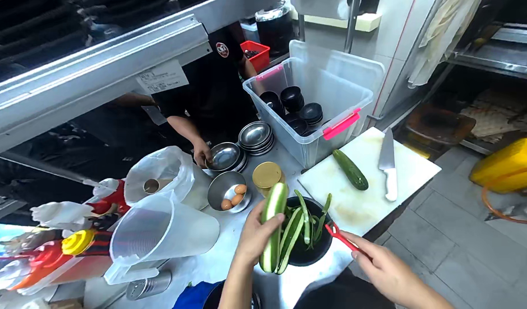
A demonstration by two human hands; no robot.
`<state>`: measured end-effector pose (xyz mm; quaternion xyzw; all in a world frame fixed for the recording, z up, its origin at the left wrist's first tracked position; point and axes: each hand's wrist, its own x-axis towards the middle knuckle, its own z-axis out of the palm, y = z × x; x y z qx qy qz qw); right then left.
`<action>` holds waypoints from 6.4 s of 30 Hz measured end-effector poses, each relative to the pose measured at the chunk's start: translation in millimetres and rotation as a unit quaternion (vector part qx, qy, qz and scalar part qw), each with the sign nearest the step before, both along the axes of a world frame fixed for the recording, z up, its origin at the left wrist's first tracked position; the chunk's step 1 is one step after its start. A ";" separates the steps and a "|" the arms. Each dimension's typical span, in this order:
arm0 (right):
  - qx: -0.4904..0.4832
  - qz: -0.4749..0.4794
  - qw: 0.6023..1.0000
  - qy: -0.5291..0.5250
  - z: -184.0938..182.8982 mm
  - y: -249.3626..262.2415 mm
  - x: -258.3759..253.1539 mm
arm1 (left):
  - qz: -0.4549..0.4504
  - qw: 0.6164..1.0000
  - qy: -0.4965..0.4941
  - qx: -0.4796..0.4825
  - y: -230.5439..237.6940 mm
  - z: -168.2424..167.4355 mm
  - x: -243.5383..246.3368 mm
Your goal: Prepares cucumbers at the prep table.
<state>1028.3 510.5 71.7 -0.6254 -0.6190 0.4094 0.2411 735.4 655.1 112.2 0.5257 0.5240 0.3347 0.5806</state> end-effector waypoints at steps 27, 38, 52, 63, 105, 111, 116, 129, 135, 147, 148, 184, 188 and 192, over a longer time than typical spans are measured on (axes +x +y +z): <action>0.065 -0.228 0.940 -0.246 -48.7 148.2 80.8 | -0.017 0.971 0.219 0.094 20.6 -36.2 56.8; -0.153 -0.200 0.920 0.302 -43.9 133.2 115.1 | 0.029 0.985 -0.097 -0.138 14.7 -78.0 228.2; 0.096 0.191 0.975 0.065 52.9 148.3 65.6 | 0.220 0.909 -0.349 -0.059 -65.8 -47.5 140.8; 0.121 0.295 0.947 -0.049 79.0 120.5 -11.4 | 0.234 0.949 -0.204 0.047 -94.2 -26.6 85.3; 0.052 0.192 0.944 0.262 22.1 86.4 -31.5 | 0.402 0.834 -0.379 0.009 -83.4 -4.1 123.3; -0.025 0.042 0.969 0.243 -7.9 95.4 -24.8 | 0.361 0.864 -0.351 0.029 -88.6 -18.4 103.6; -0.212 0.046 0.971 0.104 -56.2 106.2 -21.3 | 0.328 0.877 -0.351 -0.001 -96.8 -24.4 79.2; -0.040 0.285 0.958 -0.007 109.2 131.6 -7.4 | 0.131 0.947 -0.295 -0.002 -101.9 -35.7 42.2; -0.005 0.272 0.961 -0.057 104.8 122.6 -18.6 | 0.140 0.959 -0.246 0.011 -93.4 -29.5 44.6; 0.023 0.296 0.955 -0.028 64.2 59.7 -33.2 | 0.392 0.882 -0.261 -0.013 -59.1 -5.1 84.3; 0.031 0.295 0.955 -0.025 63.5 55.5 -32.9 | 0.414 0.868 -0.273 -0.022 -53.4 -1.8 84.1; -0.324 0.016 0.925 0.199 -34.7 84.3 -15.7 | 0.360 0.854 -0.374 -0.035 -81.0 -17.6 53.3; -0.245 0.053 0.945 0.210 -1.2 85.8 -14.5 | 0.325 0.811 -0.475 -0.107 -85.6 -23.1 52.1; -0.077 0.163 0.978 0.102 51.9 105.9 -14.8 | 0.240 0.841 -0.472 -0.110 -94.6 -34.5 53.3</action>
